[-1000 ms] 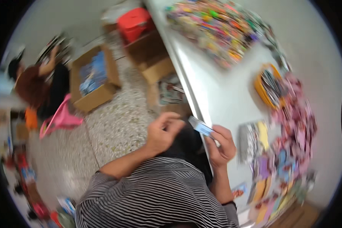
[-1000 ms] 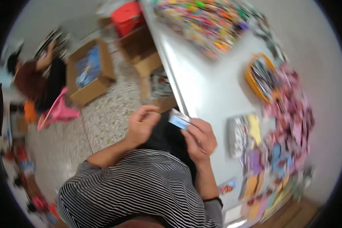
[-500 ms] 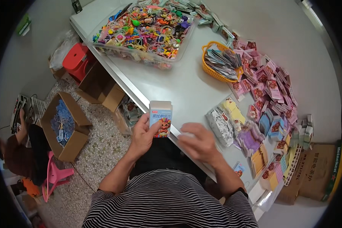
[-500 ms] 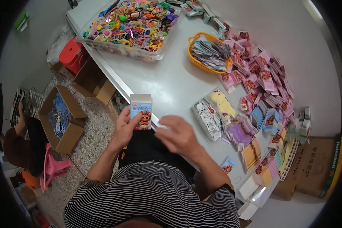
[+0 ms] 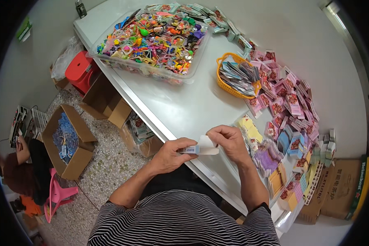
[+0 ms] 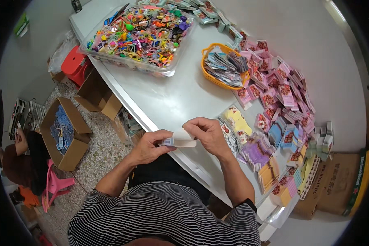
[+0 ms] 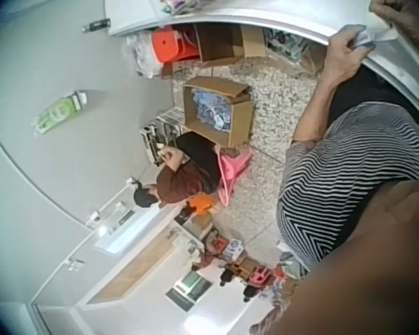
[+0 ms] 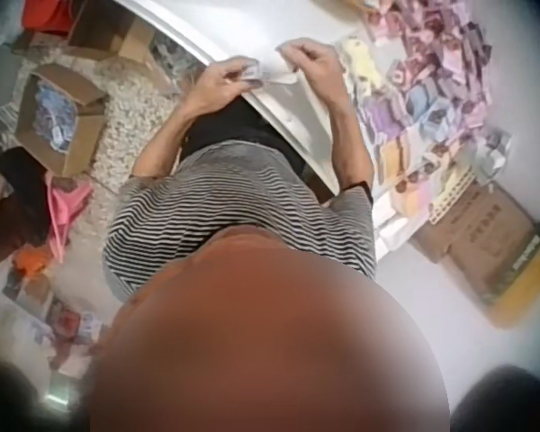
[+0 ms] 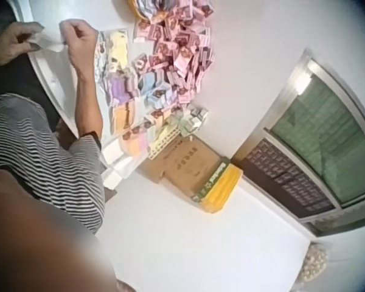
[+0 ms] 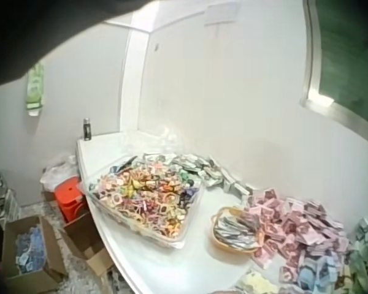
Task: Packaging small colorful hair accessories into small boxes and bags at a workspace.
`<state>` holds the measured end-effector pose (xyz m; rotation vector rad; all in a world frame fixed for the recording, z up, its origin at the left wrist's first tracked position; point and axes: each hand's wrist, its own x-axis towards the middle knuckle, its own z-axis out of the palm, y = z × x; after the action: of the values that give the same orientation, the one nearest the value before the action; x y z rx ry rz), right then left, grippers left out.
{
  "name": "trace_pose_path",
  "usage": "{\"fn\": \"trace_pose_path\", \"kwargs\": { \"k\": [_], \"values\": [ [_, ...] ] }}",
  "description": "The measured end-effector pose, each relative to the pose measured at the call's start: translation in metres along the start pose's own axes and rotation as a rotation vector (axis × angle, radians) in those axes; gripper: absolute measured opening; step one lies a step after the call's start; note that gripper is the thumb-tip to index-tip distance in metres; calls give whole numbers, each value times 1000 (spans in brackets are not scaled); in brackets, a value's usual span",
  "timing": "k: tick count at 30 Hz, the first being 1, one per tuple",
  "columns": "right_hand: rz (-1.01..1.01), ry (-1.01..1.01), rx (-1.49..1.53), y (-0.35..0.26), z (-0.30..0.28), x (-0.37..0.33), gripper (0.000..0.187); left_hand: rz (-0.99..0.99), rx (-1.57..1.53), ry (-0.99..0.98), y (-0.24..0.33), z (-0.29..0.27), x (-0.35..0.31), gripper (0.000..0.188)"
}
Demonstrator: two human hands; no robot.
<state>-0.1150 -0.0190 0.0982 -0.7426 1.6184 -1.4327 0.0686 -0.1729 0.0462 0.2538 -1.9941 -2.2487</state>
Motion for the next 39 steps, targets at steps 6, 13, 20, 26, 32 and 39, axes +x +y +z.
{"fn": "trace_pose_path", "kwargs": {
  "k": [6,13,20,26,32,39],
  "values": [
    [-293,-68,-554,-57,6,70,20,36,-72,169,-10,-18,-1,36],
    [-796,96,-1001,-72,16,269,28,-10,-342,436,-25,-42,-22,35],
    [-525,30,-1383,-62,28,338,14,-44,-412,553,-45,-50,-36,35],
    [-373,-57,-958,-86,-4,322,15,-67,-440,560,-47,-63,-28,34],
    [-199,-187,603,-96,-26,317,34,-64,-426,523,-41,-74,-10,34],
    [-137,-225,835,-100,-16,337,31,-20,-455,542,-43,-65,-11,35]
  ]
}}
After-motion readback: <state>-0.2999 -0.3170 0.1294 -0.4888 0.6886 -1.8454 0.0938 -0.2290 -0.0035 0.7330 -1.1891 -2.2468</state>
